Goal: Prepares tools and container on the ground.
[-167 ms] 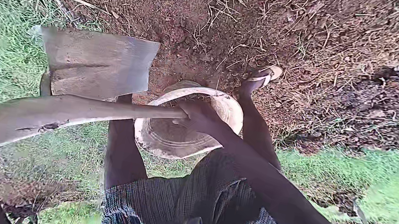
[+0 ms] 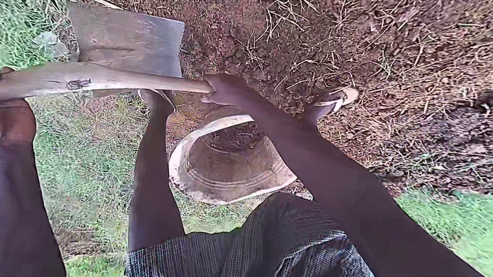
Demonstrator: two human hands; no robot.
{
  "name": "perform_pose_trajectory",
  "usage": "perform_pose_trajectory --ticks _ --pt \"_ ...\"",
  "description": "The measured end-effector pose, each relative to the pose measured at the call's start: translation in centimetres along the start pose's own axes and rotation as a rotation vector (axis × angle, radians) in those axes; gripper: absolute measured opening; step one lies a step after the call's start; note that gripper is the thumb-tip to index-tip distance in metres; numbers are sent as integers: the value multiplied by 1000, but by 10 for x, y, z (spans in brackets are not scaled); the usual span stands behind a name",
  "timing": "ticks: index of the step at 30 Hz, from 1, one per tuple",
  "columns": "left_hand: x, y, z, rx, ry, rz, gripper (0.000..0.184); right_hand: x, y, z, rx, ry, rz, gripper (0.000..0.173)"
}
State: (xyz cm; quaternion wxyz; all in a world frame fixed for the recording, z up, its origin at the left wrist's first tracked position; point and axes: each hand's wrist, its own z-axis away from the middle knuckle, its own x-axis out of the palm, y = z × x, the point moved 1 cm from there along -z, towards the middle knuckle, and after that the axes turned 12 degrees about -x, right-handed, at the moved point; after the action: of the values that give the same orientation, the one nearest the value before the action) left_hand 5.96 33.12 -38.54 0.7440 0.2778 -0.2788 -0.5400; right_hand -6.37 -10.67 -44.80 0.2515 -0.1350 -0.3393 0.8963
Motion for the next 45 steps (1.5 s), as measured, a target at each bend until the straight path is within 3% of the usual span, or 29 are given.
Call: perform_pose_trajectory --ticks 3,9,14,16,19,22,25,28,33,37,42,45 --pt "28 -26 -43 -47 84 139 28 -6 25 -55 91 -17 22 51" --pt "13 -85 -57 -291 200 -173 45 12 82 -77 93 34 67 48" --pt "37 -127 -24 -424 165 -100 48 11 112 -23 143 45 131 43" --pt "61 -154 -12 -456 115 -71 47 9 134 10 180 56 153 41" --pt "117 -199 16 -506 170 18 47 -6 162 71 254 63 196 43" --pt "150 -218 42 -517 210 118 49 -23 174 103 266 36 264 47" --pt "172 -228 52 -541 168 168 50 -20 180 138 332 10 240 36" --pt "198 -240 67 -562 184 162 47 -26 190 169 362 17 268 36" --pt "246 -275 108 -628 193 249 34 -65 208 228 401 42 393 28" --pt "299 -303 123 -722 183 349 38 -94 220 275 490 48 434 30" --pt "313 -307 107 -775 87 360 37 -97 214 300 530 95 420 27" --pt "313 -285 85 -757 26 290 39 -97 190 299 582 115 368 30"
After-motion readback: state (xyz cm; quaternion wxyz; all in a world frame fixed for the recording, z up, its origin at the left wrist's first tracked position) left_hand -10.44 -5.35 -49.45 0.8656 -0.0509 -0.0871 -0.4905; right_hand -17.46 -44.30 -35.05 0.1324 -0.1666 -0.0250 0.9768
